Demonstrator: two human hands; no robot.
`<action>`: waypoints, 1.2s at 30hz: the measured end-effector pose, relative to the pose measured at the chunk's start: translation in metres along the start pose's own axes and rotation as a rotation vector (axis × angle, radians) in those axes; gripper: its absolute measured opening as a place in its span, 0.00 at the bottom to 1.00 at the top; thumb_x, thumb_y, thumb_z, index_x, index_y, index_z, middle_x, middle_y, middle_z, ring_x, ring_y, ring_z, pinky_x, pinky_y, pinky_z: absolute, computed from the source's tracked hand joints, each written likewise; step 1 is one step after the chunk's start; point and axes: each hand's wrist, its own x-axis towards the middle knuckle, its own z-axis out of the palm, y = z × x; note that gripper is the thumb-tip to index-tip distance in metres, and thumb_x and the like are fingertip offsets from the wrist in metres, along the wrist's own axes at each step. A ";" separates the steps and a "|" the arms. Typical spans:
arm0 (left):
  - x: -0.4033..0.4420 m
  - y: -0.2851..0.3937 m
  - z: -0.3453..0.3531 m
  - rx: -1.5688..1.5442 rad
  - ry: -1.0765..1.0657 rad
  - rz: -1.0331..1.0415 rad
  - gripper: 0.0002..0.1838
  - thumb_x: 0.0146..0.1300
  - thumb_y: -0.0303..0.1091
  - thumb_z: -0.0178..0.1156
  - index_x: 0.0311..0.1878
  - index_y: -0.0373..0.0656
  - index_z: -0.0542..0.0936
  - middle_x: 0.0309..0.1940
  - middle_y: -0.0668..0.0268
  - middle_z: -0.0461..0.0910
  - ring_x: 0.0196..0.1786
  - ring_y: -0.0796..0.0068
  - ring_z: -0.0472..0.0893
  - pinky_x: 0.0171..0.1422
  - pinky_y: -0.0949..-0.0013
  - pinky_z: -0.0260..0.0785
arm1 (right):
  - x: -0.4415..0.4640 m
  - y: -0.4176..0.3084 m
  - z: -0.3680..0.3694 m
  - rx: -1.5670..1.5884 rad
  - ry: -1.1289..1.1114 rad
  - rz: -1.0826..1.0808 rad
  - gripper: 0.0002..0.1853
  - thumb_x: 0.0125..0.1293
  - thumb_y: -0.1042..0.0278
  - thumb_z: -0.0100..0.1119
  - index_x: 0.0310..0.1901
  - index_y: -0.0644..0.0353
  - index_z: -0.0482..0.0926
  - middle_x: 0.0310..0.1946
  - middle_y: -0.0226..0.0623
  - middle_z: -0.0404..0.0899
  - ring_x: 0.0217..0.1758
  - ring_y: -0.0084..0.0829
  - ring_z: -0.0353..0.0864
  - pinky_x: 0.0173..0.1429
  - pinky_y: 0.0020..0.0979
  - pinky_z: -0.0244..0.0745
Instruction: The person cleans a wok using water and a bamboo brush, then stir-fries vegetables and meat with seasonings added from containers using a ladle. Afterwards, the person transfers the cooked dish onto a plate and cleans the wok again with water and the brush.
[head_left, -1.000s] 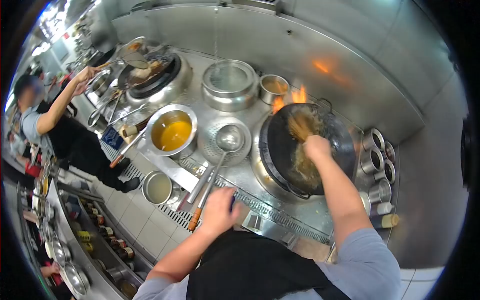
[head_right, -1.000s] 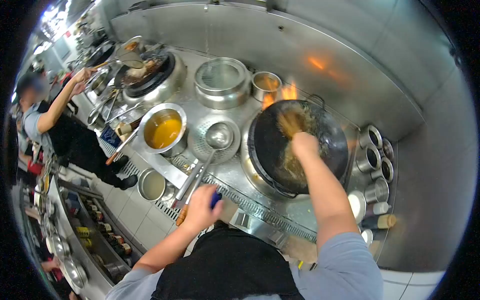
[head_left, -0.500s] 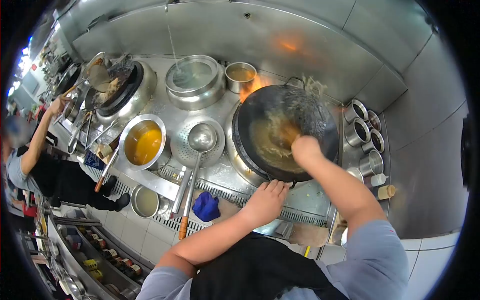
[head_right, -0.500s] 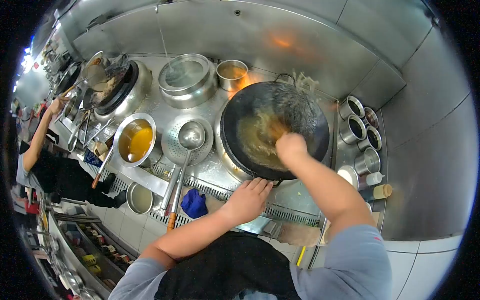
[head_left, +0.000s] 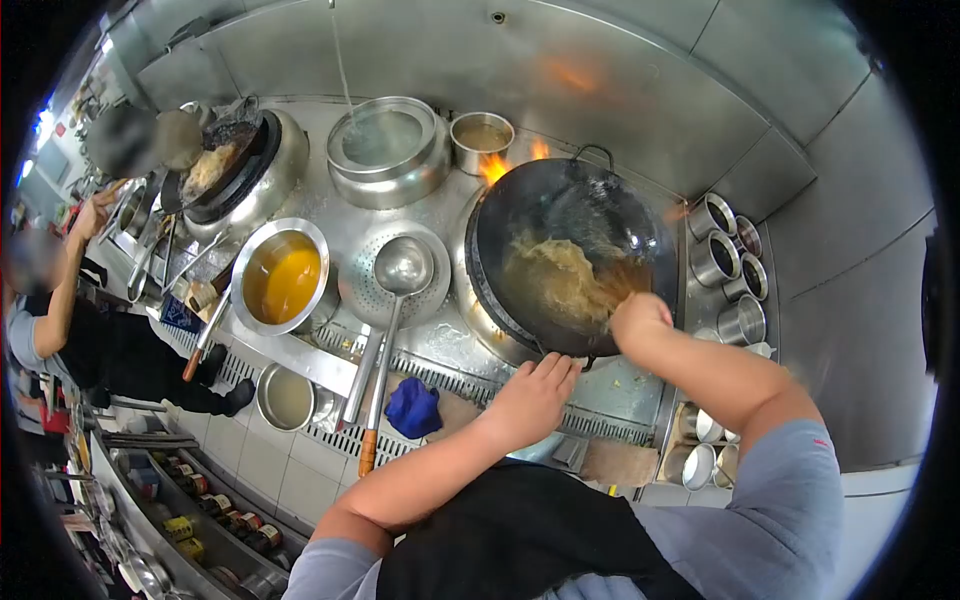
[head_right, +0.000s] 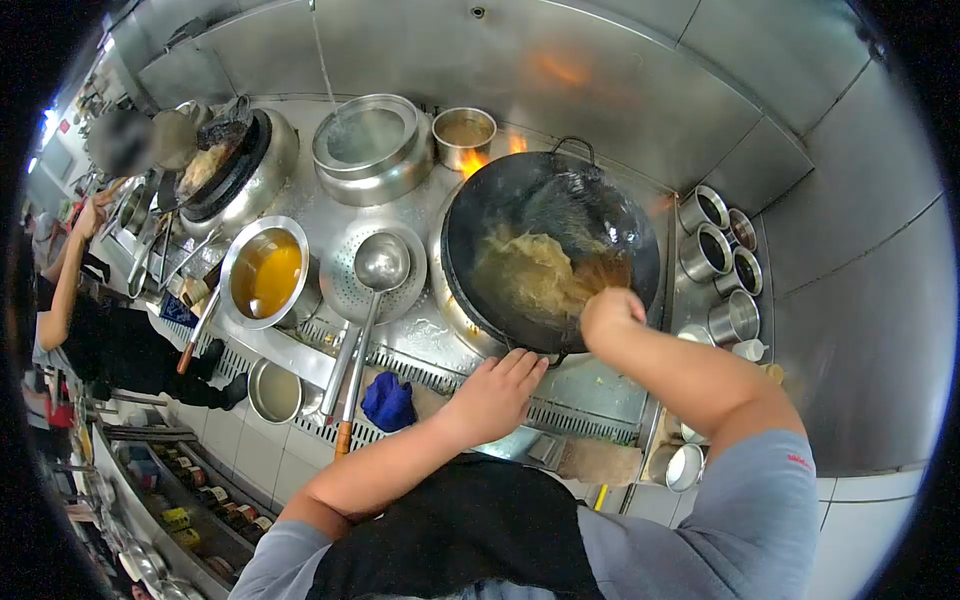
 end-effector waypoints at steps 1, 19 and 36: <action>0.002 -0.002 0.000 0.006 0.009 0.002 0.31 0.52 0.32 0.55 0.62 0.31 0.69 0.58 0.55 0.71 0.63 0.60 0.69 0.59 0.62 0.66 | 0.015 0.018 -0.002 0.028 0.053 0.059 0.09 0.57 0.71 0.59 0.37 0.58 0.87 0.36 0.38 0.86 0.33 0.42 0.86 0.21 0.51 0.78; 0.000 0.002 -0.008 -0.106 -0.084 -0.048 0.34 0.55 0.35 0.61 0.65 0.33 0.65 0.61 0.52 0.68 0.66 0.55 0.66 0.65 0.59 0.65 | 0.075 0.000 -0.071 0.783 0.683 0.164 0.14 0.61 0.71 0.49 0.39 0.70 0.82 0.38 0.50 0.84 0.40 0.46 0.85 0.40 0.40 0.80; -0.008 -0.004 -0.007 -0.112 -0.129 -0.062 0.36 0.57 0.34 0.59 0.69 0.36 0.61 0.66 0.55 0.65 0.71 0.60 0.62 0.62 0.63 0.65 | 0.064 0.031 -0.041 0.761 0.575 0.049 0.14 0.57 0.63 0.56 0.35 0.64 0.84 0.37 0.51 0.83 0.42 0.49 0.84 0.49 0.44 0.77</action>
